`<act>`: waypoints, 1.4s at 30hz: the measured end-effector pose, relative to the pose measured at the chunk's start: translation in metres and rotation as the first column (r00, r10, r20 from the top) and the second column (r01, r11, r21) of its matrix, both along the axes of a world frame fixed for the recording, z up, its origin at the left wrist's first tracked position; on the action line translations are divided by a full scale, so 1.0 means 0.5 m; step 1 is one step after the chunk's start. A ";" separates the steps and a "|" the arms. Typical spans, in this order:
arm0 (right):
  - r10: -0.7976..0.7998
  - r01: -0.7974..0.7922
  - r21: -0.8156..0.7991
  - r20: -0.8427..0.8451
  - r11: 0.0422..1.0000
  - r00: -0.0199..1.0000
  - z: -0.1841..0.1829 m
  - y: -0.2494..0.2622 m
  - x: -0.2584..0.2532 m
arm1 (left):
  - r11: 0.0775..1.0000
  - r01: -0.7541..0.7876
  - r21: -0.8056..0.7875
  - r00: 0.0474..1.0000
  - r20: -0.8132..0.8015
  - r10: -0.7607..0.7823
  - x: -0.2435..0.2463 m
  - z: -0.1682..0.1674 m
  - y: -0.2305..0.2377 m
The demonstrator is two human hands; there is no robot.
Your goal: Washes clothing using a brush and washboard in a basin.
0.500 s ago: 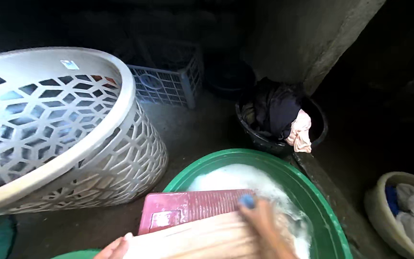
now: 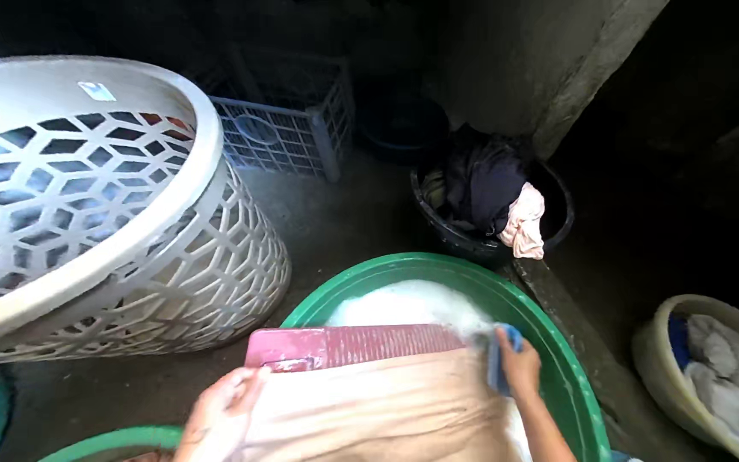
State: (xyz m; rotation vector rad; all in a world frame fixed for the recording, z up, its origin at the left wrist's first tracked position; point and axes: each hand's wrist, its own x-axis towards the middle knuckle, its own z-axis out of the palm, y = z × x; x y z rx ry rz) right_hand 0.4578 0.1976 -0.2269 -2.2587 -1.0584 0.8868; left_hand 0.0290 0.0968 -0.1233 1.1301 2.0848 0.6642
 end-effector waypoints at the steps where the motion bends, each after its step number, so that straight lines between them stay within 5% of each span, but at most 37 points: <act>1: -0.104 0.104 0.052 -0.013 0.993 0.995 0.005 -0.017 0.007 | 0.993 0.118 -0.023 0.990 -0.076 -0.119 0.007 -0.010 0.002; 5: 0.079 -0.014 -0.271 0.231 0.963 0.970 -0.062 -0.097 0.008 | 0.912 0.308 -0.272 0.882 -0.279 -0.381 0.022 -0.023 0.016; 7: 0.108 -0.050 -0.375 0.137 0.926 0.985 -0.091 -0.093 0.010 | 0.908 0.268 -0.322 0.882 -0.297 -0.365 0.025 -0.022 0.011; 10: 0.218 -0.231 -0.175 -0.089 0.957 0.972 -0.030 -0.076 -0.050 | 0.970 0.183 -0.162 0.957 -0.195 -0.213 0.010 -0.017 0.000; 14: 0.553 -0.567 0.080 -0.367 0.820 0.748 0.146 -0.147 -0.366 | 0.995 0.094 -0.017 0.989 0.112 -0.092 0.022 -0.022 -0.013; 17: 0.718 -0.708 0.163 -0.298 0.688 0.629 0.176 -0.170 -0.525 | 0.977 -0.208 0.054 0.922 0.344 0.177 0.032 -0.033 -0.023; 21: 0.542 -0.547 -0.167 -0.077 0.820 0.837 0.050 -0.101 -0.339 | 0.900 -0.431 0.059 0.866 0.309 0.394 -0.016 -0.016 -0.049; 25: 0.463 -0.396 -0.324 0.163 0.859 0.871 -0.026 -0.054 -0.112 | 0.949 -0.303 0.081 0.934 0.221 0.280 -0.018 -0.015 -0.056; 27: 0.465 -0.430 -0.288 0.065 0.856 0.883 0.016 -0.053 -0.151 | 0.988 -0.146 0.054 0.970 0.203 0.133 0.005 -0.016 -0.053; 29: 0.549 -0.572 -0.175 -0.162 0.802 0.820 0.106 -0.103 -0.322 | 0.997 -0.076 0.020 0.973 0.218 0.069 0.026 -0.034 -0.046; 32: 0.728 -0.756 0.012 -0.281 0.655 0.626 0.160 -0.173 -0.508 | 0.983 -0.184 0.008 0.951 0.256 0.176 0.033 -0.032 -0.050; 34: 0.667 -0.695 -0.054 -0.236 0.717 0.707 0.111 -0.140 -0.450 | 0.961 -0.278 0.016 0.929 0.259 0.264 0.001 -0.011 -0.065; 37: 0.451 -0.449 -0.225 -0.047 0.865 0.891 0.001 -0.072 -0.222 | 0.926 -0.376 0.031 0.897 0.264 0.356 -0.029 -0.007 -0.089; 39: 0.402 -0.360 -0.314 0.079 0.879 0.912 -0.036 -0.042 -0.116 | 0.929 -0.367 0.035 0.895 0.284 0.343 -0.024 -0.011 -0.080; 42: 0.400 -0.388 -0.278 -0.015 0.879 0.916 0.014 -0.040 -0.176 | 0.980 -0.199 0.013 0.948 0.257 0.189 0.009 -0.015 -0.055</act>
